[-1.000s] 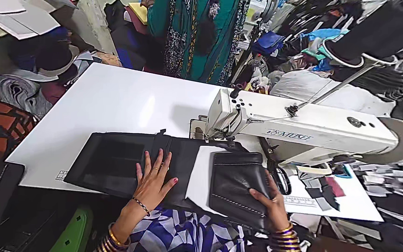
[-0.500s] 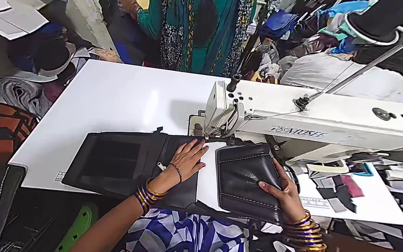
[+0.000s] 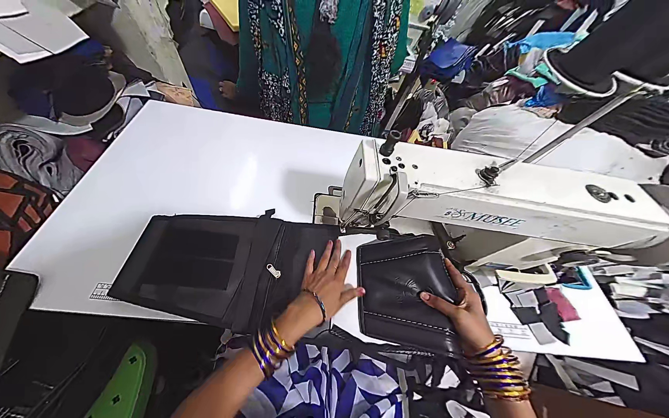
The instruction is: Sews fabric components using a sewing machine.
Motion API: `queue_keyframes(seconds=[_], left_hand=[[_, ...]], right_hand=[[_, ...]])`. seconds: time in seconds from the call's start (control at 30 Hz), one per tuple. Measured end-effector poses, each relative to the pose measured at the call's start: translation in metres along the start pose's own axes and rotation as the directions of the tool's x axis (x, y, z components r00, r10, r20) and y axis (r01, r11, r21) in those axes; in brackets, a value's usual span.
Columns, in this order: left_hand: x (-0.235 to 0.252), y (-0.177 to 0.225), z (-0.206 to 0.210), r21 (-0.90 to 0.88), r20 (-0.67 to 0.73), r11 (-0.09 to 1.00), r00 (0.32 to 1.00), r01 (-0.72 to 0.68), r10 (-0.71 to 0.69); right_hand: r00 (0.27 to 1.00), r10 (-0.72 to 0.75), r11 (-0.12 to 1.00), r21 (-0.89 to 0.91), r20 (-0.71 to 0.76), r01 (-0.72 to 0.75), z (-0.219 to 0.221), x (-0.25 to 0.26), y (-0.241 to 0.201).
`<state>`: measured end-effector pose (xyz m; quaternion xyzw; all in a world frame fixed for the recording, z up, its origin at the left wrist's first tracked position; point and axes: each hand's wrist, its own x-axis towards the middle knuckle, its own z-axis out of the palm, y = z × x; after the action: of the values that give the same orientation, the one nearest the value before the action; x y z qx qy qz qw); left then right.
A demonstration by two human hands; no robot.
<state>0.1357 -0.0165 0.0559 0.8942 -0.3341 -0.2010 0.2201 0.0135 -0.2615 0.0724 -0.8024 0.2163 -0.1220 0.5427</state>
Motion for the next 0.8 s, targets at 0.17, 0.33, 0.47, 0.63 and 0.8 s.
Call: queue_keyframes(seconds=[0.17, 0.33, 0.47, 0.63, 0.8], left_hand=[[0.000, 0.008, 0.014, 0.058, -0.011, 0.996, 0.998, 0.066, -0.065], [0.007, 0.008, 0.008, 0.072, 0.000, 0.994, 0.996, 0.086, -0.086], [0.011, 0.009, 0.006, 0.077, 0.011, 0.992, 0.995, 0.097, -0.099], [0.005, 0.009, 0.012, 0.100, -0.023, 0.991, 0.996, 0.083, -0.082], [-0.011, 0.008, 0.027, 0.113, -0.111, 0.993, 0.993, 0.045, -0.033]], right_hand=[[0.999, -0.012, 0.986, -0.166, 0.039, 0.018, -0.003, 0.003, -0.001], [0.964, -0.218, 0.745, -0.664, -0.149, 0.066, -0.042, 0.017, -0.011], [0.898, -0.270, 0.530, -0.832, -0.347, -0.163, -0.059, 0.032, 0.001], [0.855, -0.312, 0.511, -0.832, -0.415, -0.217, -0.041, 0.037, 0.029], [0.906, -0.248, 0.503, -0.845, -0.344, -0.183, -0.054, 0.034, 0.010]])
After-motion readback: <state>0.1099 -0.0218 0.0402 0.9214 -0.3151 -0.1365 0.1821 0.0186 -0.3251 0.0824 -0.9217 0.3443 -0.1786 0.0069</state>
